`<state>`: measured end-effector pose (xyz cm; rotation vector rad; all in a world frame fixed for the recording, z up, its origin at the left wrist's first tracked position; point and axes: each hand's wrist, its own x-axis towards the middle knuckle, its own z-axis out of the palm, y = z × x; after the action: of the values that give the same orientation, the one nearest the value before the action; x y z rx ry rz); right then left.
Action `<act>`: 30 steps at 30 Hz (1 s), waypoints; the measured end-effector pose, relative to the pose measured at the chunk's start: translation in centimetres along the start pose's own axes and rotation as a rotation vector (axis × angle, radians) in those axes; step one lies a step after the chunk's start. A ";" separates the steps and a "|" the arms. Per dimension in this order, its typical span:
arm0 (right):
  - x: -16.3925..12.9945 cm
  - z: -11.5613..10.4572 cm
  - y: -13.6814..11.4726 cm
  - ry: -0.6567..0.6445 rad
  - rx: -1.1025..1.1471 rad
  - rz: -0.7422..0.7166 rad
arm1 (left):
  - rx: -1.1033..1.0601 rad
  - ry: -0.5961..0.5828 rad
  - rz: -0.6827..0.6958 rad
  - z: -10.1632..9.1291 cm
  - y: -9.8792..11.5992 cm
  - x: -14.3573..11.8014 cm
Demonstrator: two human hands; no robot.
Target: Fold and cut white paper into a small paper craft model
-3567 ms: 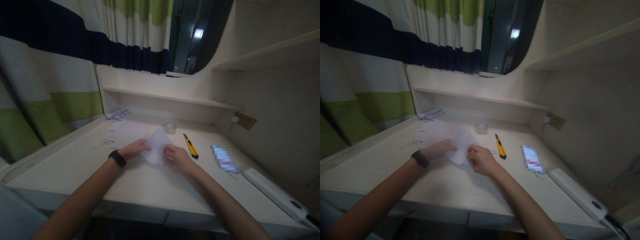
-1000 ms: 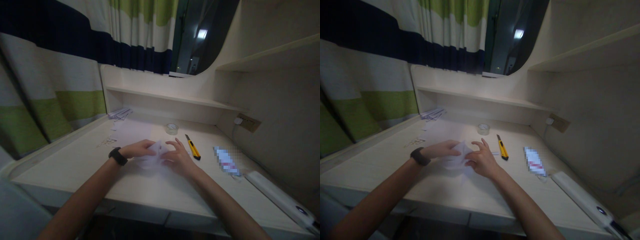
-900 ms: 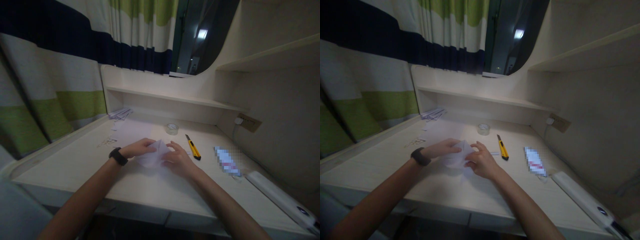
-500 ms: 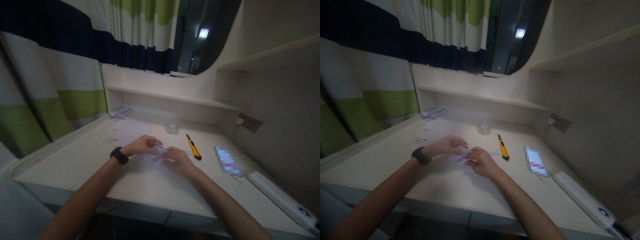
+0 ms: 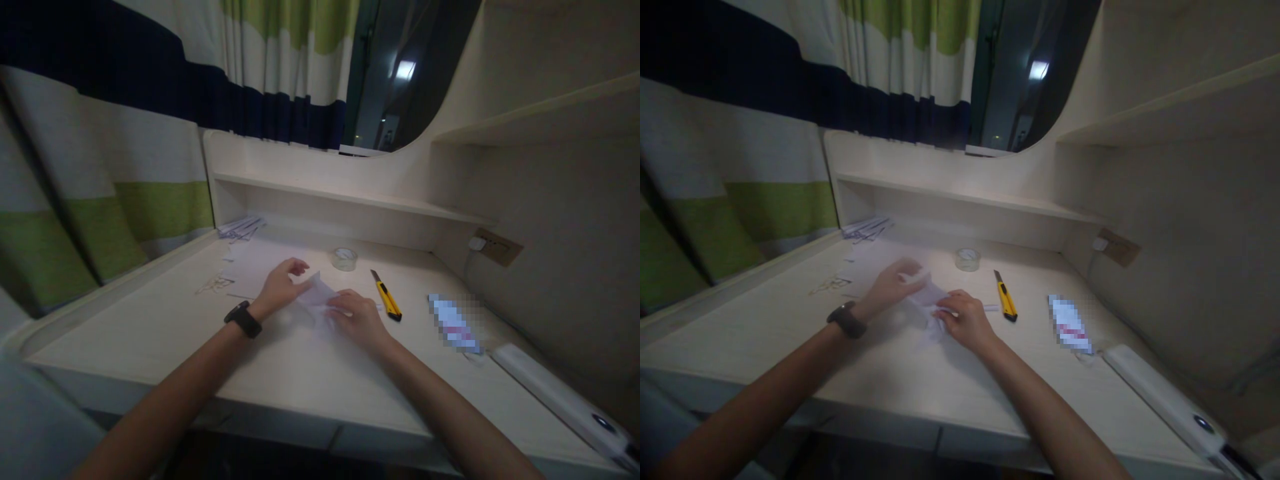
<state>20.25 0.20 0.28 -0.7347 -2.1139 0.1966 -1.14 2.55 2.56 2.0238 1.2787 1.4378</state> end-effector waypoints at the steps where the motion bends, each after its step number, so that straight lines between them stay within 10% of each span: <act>1: 0.0 0.0 0.0 0.004 -0.009 0.006 | 0.079 0.082 0.003 0.1 0.2 -0.1; 12: -0.1 0.6 0.3 -0.032 0.101 0.192 | -0.042 -0.207 -0.025 1.3 1.1 -0.7; 19: 0.3 1.0 -0.1 -0.035 0.265 0.475 | -0.063 -0.197 -0.036 1.2 0.7 -0.6; 30: 0.1 1.2 -0.3 -0.124 0.218 0.439 | 0.096 -0.392 -0.043 0.1 0.1 0.5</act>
<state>19.18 0.13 -0.27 -1.0669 -1.9789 0.7140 -0.97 2.91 2.89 2.1862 1.2275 0.9131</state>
